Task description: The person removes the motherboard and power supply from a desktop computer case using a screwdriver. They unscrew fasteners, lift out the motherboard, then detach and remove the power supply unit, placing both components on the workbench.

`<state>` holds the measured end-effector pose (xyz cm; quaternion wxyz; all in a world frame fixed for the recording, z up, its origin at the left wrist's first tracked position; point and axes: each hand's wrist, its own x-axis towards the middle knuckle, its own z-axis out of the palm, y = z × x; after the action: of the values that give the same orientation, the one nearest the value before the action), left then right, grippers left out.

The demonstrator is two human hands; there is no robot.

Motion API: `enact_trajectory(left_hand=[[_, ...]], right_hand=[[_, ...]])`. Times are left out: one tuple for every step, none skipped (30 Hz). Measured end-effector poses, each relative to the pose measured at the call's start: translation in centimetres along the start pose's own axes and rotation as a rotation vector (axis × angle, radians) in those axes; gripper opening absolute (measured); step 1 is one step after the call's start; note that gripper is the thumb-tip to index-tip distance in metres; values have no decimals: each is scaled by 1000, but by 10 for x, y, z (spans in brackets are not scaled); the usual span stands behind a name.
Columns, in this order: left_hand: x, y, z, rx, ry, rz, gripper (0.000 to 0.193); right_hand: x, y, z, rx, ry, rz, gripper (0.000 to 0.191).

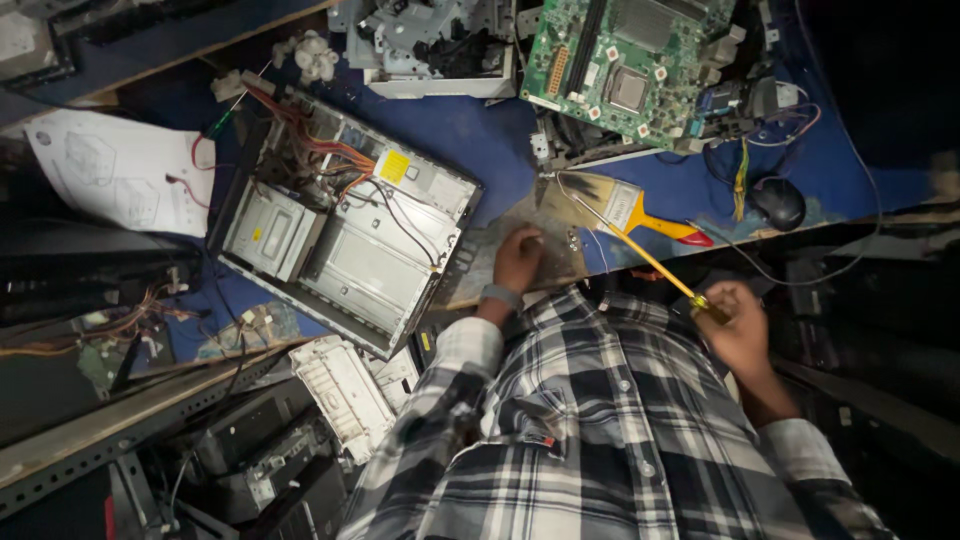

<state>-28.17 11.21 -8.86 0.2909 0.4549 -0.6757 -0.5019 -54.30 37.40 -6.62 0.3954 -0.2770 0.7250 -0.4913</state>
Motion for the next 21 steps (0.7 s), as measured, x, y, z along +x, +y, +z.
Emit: enact_trajectory(left_hand=[[-4,1,-2,-16,-21,-16,19],[-8,2,-3,-32,-40,-34,17],[-11,4,-3,-68,-105,-42,19],[-13,7,-2,-104,-169,-49,22],[-15,12,-1,-141,-229,-56,25],[-16,18,0,-285,-292,-83,33],[-17,26,2,-429,-354,-108,43],[-18,33,2,-573,-415,-134,52],[-19,40,1,-546,-392,-120,52],[-18,47,-3,-516,-368,-102,51],[-16,53,-6,-484,-346,-83,52],[-16,60,-7,-333,-248,-50,49],[-17,67,-8,-181,-152,-21,47],[-18,72,-10,-28,-59,4,45],[-20,77,-12,62,-9,30,43],[-22,80,-14,150,40,54,42],[-23,83,-16,239,90,79,41],[-23,85,-17,343,87,47,41],[-24,85,-18,445,81,10,41],[-24,85,-21,546,72,-31,42],[-25,84,-23,685,105,26,40]], right_hand=[[4,-1,2,1,-27,-19,39],[10,-4,5,-18,-64,-10,39],[16,-7,9,-38,-102,-2,40],[23,-11,14,-59,-139,3,40],[30,-16,19,-43,-195,-11,38],[36,-21,25,-27,-252,-25,37],[42,-26,31,-10,-310,-38,36],[47,-30,39,0,-344,-15,34],[53,-33,46,9,-382,9,33],[59,-36,53,18,-420,29,32],[64,-38,58,16,-447,21,32],[67,-39,63,14,-475,15,31],[70,-39,67,13,-502,9,31],[73,-40,70,-13,-515,-11,30],[75,-38,74,-39,-527,-30,29],[76,-38,77,-67,-537,-48,29],[78,-37,81,-22,-562,-24,30],[79,-36,86,23,-589,-1,31],[79,-37,91,65,-616,27,32],[80,-38,95,32,-618,27,32],[81,-38,100,0,-622,26,32]])
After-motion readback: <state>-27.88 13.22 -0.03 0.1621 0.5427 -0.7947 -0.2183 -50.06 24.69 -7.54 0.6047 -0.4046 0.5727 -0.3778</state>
